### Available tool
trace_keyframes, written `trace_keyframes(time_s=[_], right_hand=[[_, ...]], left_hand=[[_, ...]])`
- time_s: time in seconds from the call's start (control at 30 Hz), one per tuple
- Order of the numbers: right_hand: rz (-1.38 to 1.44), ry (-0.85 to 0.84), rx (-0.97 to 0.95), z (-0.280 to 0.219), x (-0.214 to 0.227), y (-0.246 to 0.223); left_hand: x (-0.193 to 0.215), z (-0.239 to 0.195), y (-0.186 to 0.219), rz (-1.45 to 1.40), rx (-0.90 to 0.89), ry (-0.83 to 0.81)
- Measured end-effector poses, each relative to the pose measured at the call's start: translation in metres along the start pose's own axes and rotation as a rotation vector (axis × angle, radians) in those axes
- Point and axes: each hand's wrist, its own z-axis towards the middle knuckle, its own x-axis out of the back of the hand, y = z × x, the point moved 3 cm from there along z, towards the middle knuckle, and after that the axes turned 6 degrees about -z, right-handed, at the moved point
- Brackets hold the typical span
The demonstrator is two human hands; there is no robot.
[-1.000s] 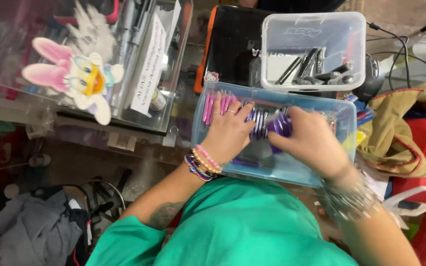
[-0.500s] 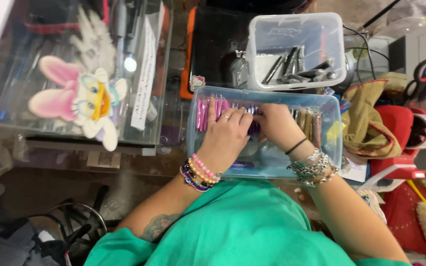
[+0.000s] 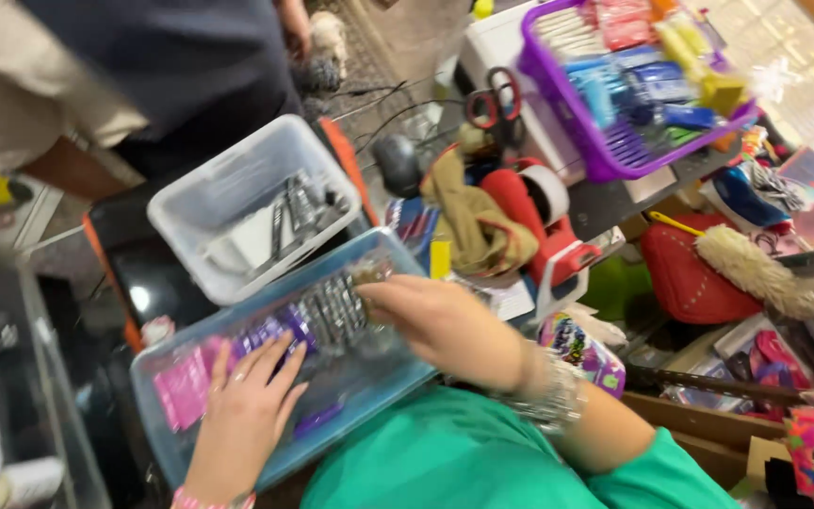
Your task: The person organizes small stationery items, including pink and purple pens and black clips, into a clear plastic container. They pick up items from a purple tray and place them into the container, arranging them by color and type.
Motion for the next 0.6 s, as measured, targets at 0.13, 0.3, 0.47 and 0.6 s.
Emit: trace_keyframes(time_s=[0.13, 0.3, 0.47, 0.6], right_hand=[[-0.165, 0.264, -0.234, -0.072, 0.104, 0.072], [-0.534, 0.279, -0.416, -0.125, 0.197, 0.174], [-0.812, 0.069, -0.251, -0.116, 0.235, 0.258], [-0.811, -0.17, -0.1, -0.084, 0.237, 0.289]], left_hand=[[-0.015, -0.001, -0.003, 0.164, -0.007, 0.037], [-0.036, -0.007, -0.013, 0.276, 0.016, 0.009], [-0.051, -0.01, -0.02, 0.291, -0.059, 0.178], [-0.062, -0.014, -0.024, 0.254, -0.007, 0.117]])
